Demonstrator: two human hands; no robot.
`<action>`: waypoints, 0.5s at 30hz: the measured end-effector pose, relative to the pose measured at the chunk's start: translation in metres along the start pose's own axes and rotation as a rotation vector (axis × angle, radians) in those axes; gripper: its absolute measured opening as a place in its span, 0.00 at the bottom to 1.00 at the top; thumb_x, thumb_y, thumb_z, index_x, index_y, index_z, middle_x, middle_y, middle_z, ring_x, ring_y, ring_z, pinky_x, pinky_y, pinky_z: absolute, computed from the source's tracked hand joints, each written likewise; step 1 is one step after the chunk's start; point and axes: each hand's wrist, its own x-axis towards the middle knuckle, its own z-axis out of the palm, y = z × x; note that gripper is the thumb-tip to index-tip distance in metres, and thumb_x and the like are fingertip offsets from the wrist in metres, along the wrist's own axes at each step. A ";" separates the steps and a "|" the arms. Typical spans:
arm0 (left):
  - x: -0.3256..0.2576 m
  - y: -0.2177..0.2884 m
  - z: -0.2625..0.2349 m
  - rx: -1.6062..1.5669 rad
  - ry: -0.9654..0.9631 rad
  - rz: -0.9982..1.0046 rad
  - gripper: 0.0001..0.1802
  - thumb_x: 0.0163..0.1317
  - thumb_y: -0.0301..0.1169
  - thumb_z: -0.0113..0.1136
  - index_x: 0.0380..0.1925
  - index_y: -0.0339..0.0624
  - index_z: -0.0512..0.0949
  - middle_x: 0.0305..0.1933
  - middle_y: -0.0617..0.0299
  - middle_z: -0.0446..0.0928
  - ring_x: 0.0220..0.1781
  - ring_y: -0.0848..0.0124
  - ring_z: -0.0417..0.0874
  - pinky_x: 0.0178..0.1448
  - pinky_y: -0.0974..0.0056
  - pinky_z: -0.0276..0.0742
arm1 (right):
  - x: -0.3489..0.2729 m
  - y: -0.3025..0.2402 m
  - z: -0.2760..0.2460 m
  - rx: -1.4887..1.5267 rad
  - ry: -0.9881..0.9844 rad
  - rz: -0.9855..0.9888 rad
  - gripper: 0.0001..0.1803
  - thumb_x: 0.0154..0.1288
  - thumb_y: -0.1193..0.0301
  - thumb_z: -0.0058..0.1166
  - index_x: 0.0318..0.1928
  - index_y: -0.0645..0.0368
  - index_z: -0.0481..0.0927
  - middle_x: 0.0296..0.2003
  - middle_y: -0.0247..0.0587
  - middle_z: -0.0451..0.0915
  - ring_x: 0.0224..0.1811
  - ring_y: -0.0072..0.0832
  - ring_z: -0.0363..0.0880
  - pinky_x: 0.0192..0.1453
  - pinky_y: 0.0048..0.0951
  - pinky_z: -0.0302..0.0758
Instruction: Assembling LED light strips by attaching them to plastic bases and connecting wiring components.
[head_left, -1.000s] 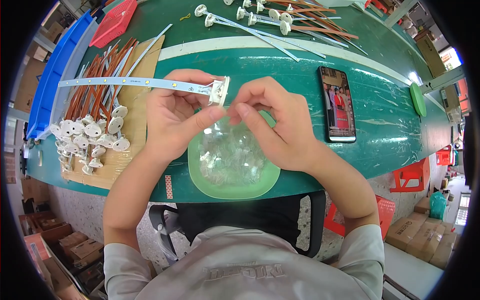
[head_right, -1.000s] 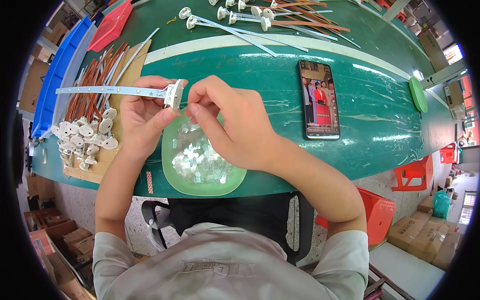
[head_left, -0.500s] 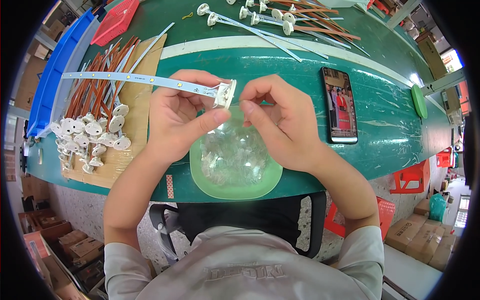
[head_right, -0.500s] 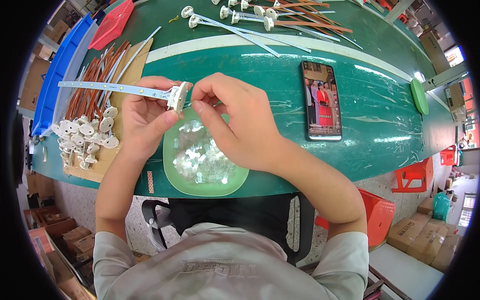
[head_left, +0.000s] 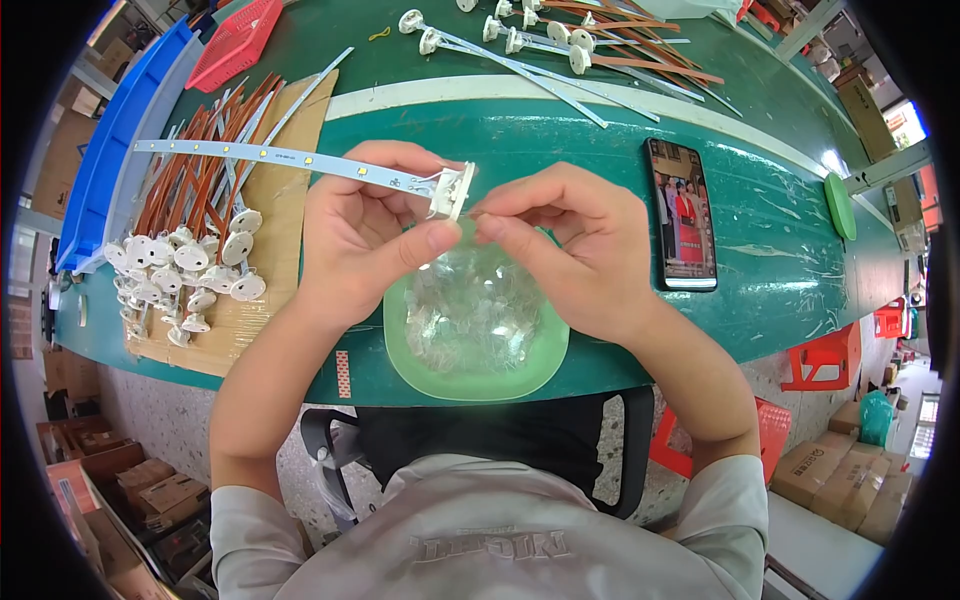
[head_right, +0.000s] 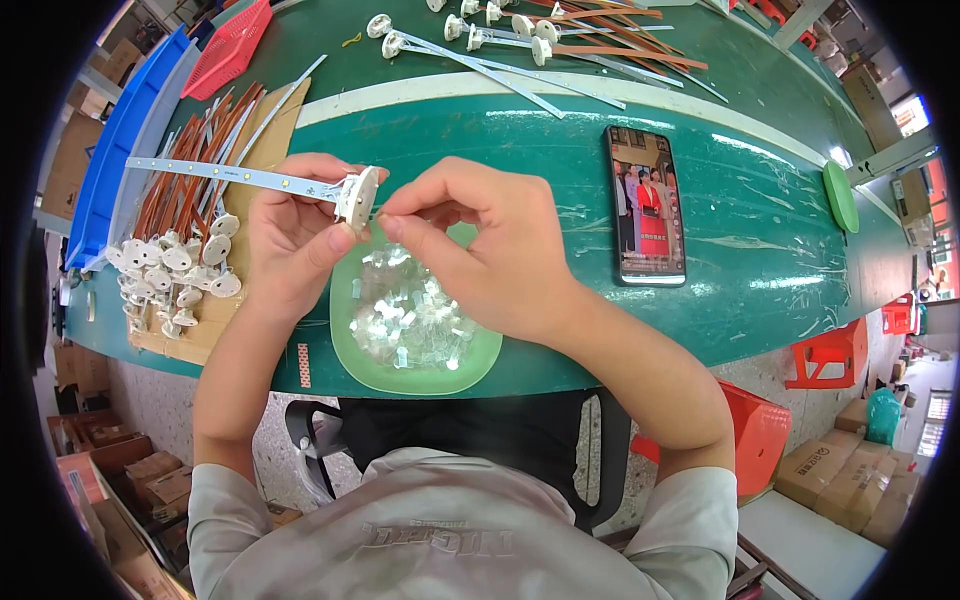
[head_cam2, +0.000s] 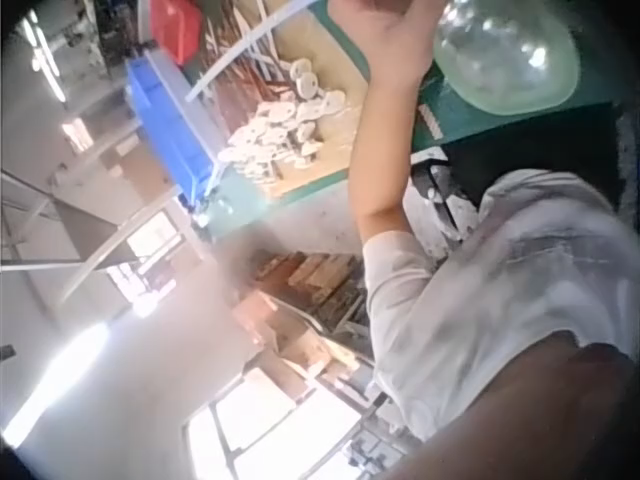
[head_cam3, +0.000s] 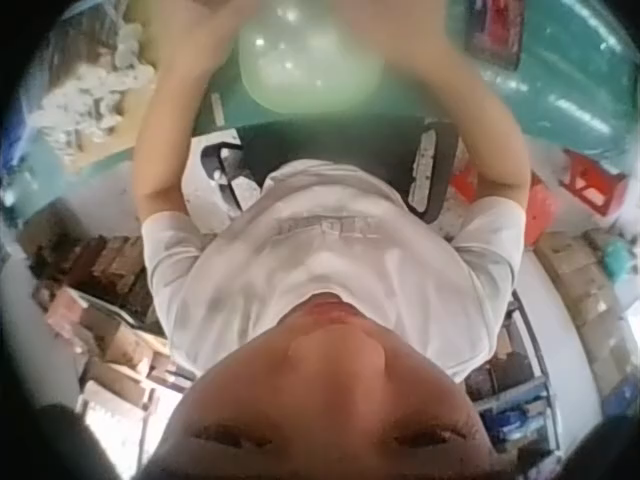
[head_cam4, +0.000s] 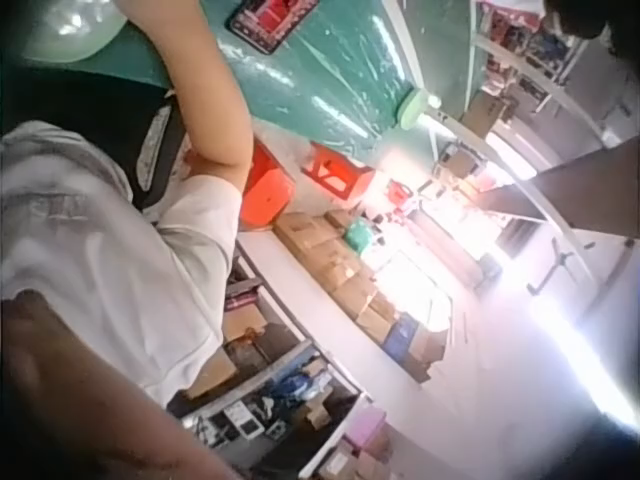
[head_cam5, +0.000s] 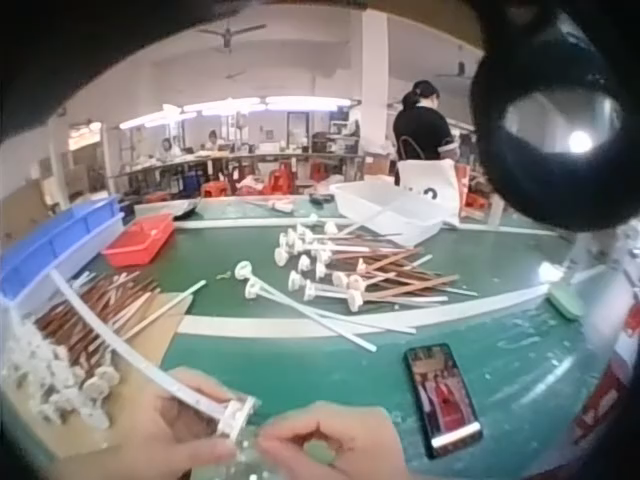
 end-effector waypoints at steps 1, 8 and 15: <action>0.000 0.000 0.000 -0.025 -0.001 -0.010 0.26 0.54 0.18 0.70 0.52 0.34 0.71 0.52 0.52 0.79 0.49 0.71 0.81 0.54 0.64 0.79 | 0.000 0.000 0.001 0.080 0.029 -0.006 0.05 0.64 0.84 0.57 0.41 0.69 0.78 0.40 0.49 0.83 0.42 0.26 0.83 0.50 0.27 0.81; -0.001 -0.001 0.001 -0.095 -0.015 -0.028 0.32 0.51 0.19 0.72 0.56 0.37 0.68 0.56 0.48 0.78 0.57 0.66 0.80 0.59 0.61 0.78 | -0.001 0.000 0.004 0.209 0.037 0.006 0.06 0.63 0.87 0.57 0.41 0.69 0.77 0.41 0.50 0.83 0.44 0.29 0.84 0.52 0.29 0.81; 0.000 -0.003 0.000 -0.072 -0.032 -0.020 0.32 0.50 0.19 0.72 0.55 0.38 0.69 0.57 0.48 0.77 0.59 0.65 0.79 0.62 0.59 0.76 | -0.002 0.002 0.002 0.176 0.033 -0.094 0.07 0.61 0.88 0.58 0.40 0.69 0.79 0.40 0.50 0.84 0.44 0.31 0.84 0.53 0.31 0.80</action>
